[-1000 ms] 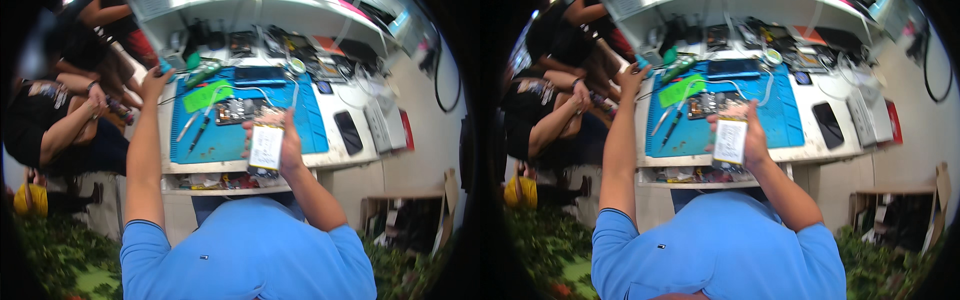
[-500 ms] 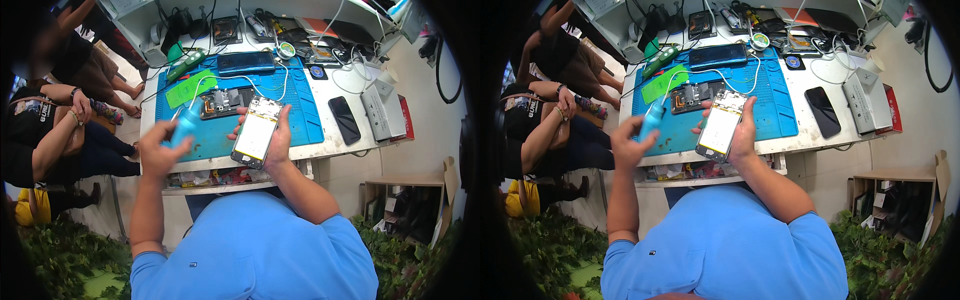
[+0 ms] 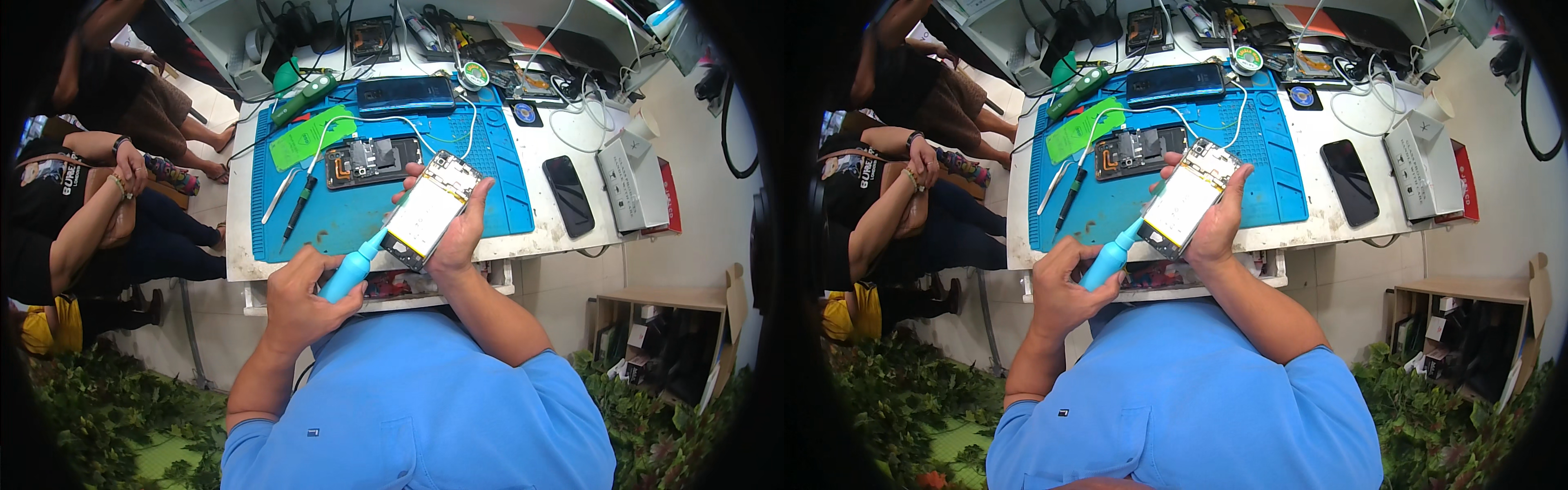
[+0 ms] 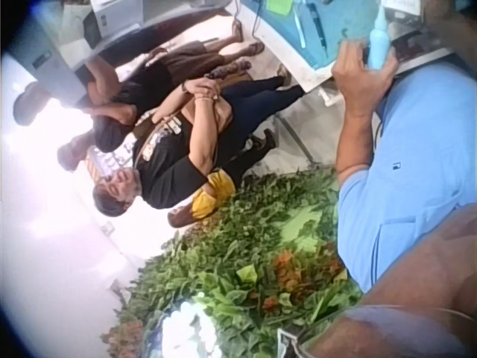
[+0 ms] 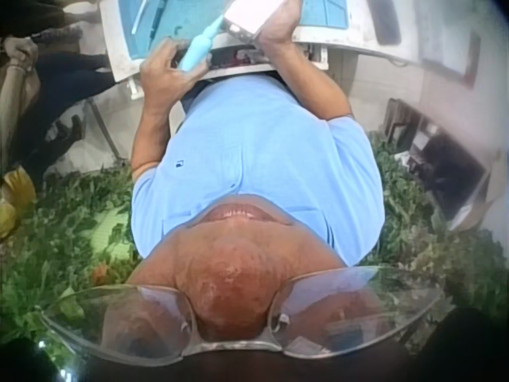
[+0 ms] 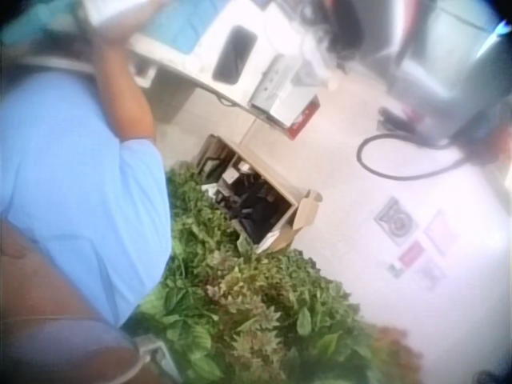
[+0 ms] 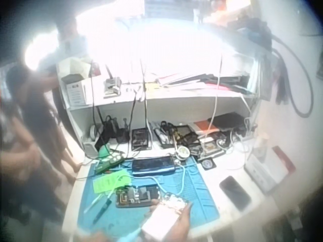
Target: The person disassembles a smartphone on a workbench, using a screwdriver to remove screws and a plastic pry tool to separate the battery. They carefully disconnect the battery connector and remove the battery pack from the device chassis.
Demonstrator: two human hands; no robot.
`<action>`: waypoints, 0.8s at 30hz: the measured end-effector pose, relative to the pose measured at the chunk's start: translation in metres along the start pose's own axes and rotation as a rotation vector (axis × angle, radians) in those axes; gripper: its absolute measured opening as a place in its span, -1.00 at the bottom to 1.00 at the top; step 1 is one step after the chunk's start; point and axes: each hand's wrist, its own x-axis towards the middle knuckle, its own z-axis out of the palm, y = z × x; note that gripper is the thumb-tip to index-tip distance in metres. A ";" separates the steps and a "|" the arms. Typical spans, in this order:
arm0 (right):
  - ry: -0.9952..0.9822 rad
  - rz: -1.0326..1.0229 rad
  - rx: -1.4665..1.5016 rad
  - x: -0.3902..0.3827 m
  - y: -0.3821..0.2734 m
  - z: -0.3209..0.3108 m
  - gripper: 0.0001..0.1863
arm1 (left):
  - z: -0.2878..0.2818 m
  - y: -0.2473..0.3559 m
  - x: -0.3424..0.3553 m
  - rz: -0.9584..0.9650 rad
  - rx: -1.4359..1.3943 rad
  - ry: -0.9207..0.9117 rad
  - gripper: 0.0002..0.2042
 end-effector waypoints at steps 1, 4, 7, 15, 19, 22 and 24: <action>0.012 -0.006 -0.009 -0.001 0.000 0.001 0.18 | 0.000 0.000 0.000 0.009 0.010 -0.005 -0.63; 0.026 -0.015 -0.014 -0.001 0.000 0.002 0.18 | -0.001 -0.001 0.002 0.026 0.033 -0.018 -0.64; 0.030 -0.019 -0.033 -0.002 -0.001 0.003 0.17 | 0.000 -0.002 0.001 0.022 0.031 -0.024 -0.65; 0.007 0.010 0.014 -0.002 -0.001 0.000 0.17 | -0.002 0.004 0.002 -0.032 -0.005 -0.052 -0.67; 0.006 0.026 0.043 -0.002 0.000 -0.002 0.18 | -0.004 0.005 0.003 -0.014 -0.027 -0.057 -0.68; 0.000 0.042 0.065 -0.001 0.000 -0.004 0.18 | -0.010 0.011 0.008 0.002 -0.008 -0.077 -0.70; -0.003 0.051 0.076 0.000 0.000 -0.005 0.18 | -0.013 0.013 0.010 0.010 0.006 -0.090 -0.70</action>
